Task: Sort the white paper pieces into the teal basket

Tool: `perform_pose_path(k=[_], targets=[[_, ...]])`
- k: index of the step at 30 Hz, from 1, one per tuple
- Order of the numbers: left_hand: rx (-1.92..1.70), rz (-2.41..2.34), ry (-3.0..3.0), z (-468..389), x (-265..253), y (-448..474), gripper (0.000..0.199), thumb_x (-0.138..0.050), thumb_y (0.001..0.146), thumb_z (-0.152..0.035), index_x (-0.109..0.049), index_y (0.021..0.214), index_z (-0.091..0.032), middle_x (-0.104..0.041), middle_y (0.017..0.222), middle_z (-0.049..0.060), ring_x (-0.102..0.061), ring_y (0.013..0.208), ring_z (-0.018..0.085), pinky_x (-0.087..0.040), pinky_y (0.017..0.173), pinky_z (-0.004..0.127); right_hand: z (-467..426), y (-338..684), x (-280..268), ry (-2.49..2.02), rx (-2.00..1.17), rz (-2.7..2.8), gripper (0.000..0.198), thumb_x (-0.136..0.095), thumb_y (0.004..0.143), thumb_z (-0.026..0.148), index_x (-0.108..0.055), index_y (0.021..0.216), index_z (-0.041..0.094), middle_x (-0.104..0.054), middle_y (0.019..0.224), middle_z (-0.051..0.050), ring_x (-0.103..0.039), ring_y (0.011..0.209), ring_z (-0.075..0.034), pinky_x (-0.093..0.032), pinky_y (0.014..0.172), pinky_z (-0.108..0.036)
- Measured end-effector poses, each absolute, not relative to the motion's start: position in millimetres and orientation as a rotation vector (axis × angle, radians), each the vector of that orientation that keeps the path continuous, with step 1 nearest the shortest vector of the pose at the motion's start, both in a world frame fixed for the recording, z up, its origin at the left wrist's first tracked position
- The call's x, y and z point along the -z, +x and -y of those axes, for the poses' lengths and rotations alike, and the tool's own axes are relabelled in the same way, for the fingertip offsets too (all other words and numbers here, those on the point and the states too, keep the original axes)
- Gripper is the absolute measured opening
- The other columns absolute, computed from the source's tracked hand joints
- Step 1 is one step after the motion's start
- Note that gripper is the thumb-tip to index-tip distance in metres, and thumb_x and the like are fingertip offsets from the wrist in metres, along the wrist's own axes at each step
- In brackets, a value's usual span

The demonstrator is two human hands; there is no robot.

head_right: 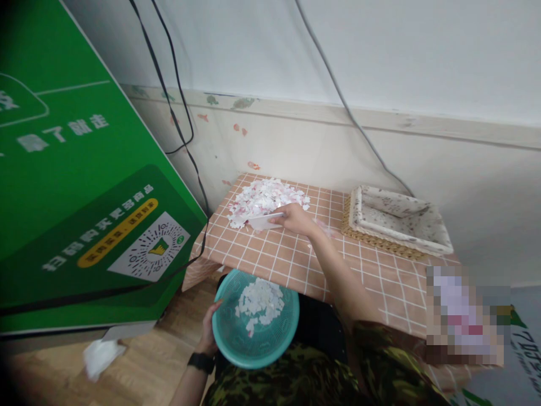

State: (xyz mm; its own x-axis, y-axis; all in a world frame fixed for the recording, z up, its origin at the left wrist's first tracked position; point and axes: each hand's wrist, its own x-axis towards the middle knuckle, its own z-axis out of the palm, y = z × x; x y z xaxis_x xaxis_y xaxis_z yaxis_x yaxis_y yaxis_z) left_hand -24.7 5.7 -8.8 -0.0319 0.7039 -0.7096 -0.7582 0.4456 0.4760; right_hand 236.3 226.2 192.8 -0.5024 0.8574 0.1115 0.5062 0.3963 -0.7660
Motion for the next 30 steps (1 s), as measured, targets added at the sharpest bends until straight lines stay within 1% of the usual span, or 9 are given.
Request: perform_pose_path(k=[6,9,12,15,17,19,22,25,30], targets=[[-1.181,-1.084,-0.070,-4.9,12.5,-25.6,0.016,-0.063,0.067,-0.030,-0.069,0.072,-0.016,-0.071,0.069,0.007,-0.066,0.069,0.028,-0.051,0.069,0.039,-217.8,254.0,-205.8,-1.191,-1.024,2.173,0.020,-0.063,0.073,0.032,-0.071,0.080,0.015,-0.066,0.066,-0.001,-0.055,0.059,-0.011,-0.041,0.054,-0.022],[-1.195,-1.077,-0.064,-5.5,12.8,-25.4,0.016,-0.062,0.069,-0.029,-0.070,0.073,-0.016,-0.072,0.069,0.007,-0.066,0.068,0.026,-0.051,0.068,0.037,-212.7,258.5,-202.4,-1.205,-0.995,2.085,0.022,-0.060,0.075,0.035,-0.071,0.083,0.016,-0.067,0.070,-0.001,-0.056,0.062,-0.012,-0.043,0.057,-0.023],[-1.185,-1.093,-0.080,-6.0,11.8,-25.4,0.014,-0.061,0.069,-0.028,-0.070,0.072,-0.017,-0.072,0.068,0.006,-0.067,0.069,0.027,-0.051,0.068,0.039,-203.3,260.9,-191.2,-1.217,-0.946,2.050,0.023,-0.058,0.077,0.037,-0.071,0.082,0.018,-0.068,0.073,-0.001,-0.057,0.064,-0.013,-0.043,0.058,-0.024],[-1.186,-1.114,-0.093,-5.8,8.9,-25.1,0.015,-0.064,0.066,-0.029,-0.070,0.073,-0.017,-0.072,0.068,0.006,-0.067,0.072,0.029,-0.051,0.068,0.039,-189.4,266.2,-180.0,-1.313,-0.862,1.994,0.027,-0.058,0.077,0.041,-0.071,0.081,0.018,-0.068,0.071,-0.001,-0.057,0.061,-0.014,-0.041,0.054,-0.024],[-1.171,-1.103,-0.098,-5.6,7.0,-24.8,0.018,-0.065,0.063,-0.031,-0.070,0.073,-0.016,-0.072,0.070,0.007,-0.067,0.073,0.030,-0.051,0.070,0.039,-180.1,269.5,-173.5,-1.431,-0.744,1.853,0.031,-0.058,0.076,0.045,-0.071,0.084,0.018,-0.068,0.070,-0.002,-0.057,0.058,-0.015,-0.040,0.051,-0.025],[-1.140,-1.068,-0.097,-5.4,6.5,-24.4,0.021,-0.065,0.063,-0.033,-0.071,0.075,-0.015,-0.073,0.072,0.007,-0.067,0.074,0.030,-0.051,0.072,0.039,-172.6,269.3,-166.8,-1.525,-0.590,1.694,0.034,-0.056,0.077,0.046,-0.072,0.088,0.018,-0.069,0.072,-0.004,-0.058,0.059,-0.017,-0.040,0.051,-0.026],[-1.153,-1.046,-0.069,-5.1,9.4,-24.3,0.021,-0.065,0.064,-0.034,-0.071,0.074,-0.016,-0.073,0.071,0.006,-0.067,0.074,0.029,-0.051,0.074,0.039,-166.1,261.2,-155.5,-1.565,-0.435,1.599,0.033,-0.054,0.080,0.045,-0.072,0.090,0.019,-0.070,0.076,-0.005,-0.060,0.065,-0.019,-0.042,0.056,-0.027],[-1.181,-1.073,-0.045,-4.9,13.9,-25.3,0.018,-0.066,0.064,-0.033,-0.071,0.073,-0.018,-0.072,0.071,0.004,-0.066,0.072,0.028,-0.051,0.073,0.040,-163.3,251.2,-144.9,-1.528,-0.460,1.648,0.030,-0.052,0.082,0.040,-0.072,0.091,0.020,-0.070,0.078,-0.004,-0.060,0.066,-0.018,-0.042,0.058,-0.027],[-1.196,-1.121,-0.057,-4.3,16.1,-27.0,0.015,-0.066,0.064,-0.031,-0.070,0.071,-0.018,-0.071,0.067,0.004,-0.066,0.067,0.026,-0.051,0.070,0.037,-159.5,247.9,-140.2,-1.499,-0.499,1.709,0.028,-0.051,0.083,0.037,-0.071,0.090,0.019,-0.071,0.078,-0.004,-0.061,0.067,-0.019,-0.043,0.060,-0.028]])
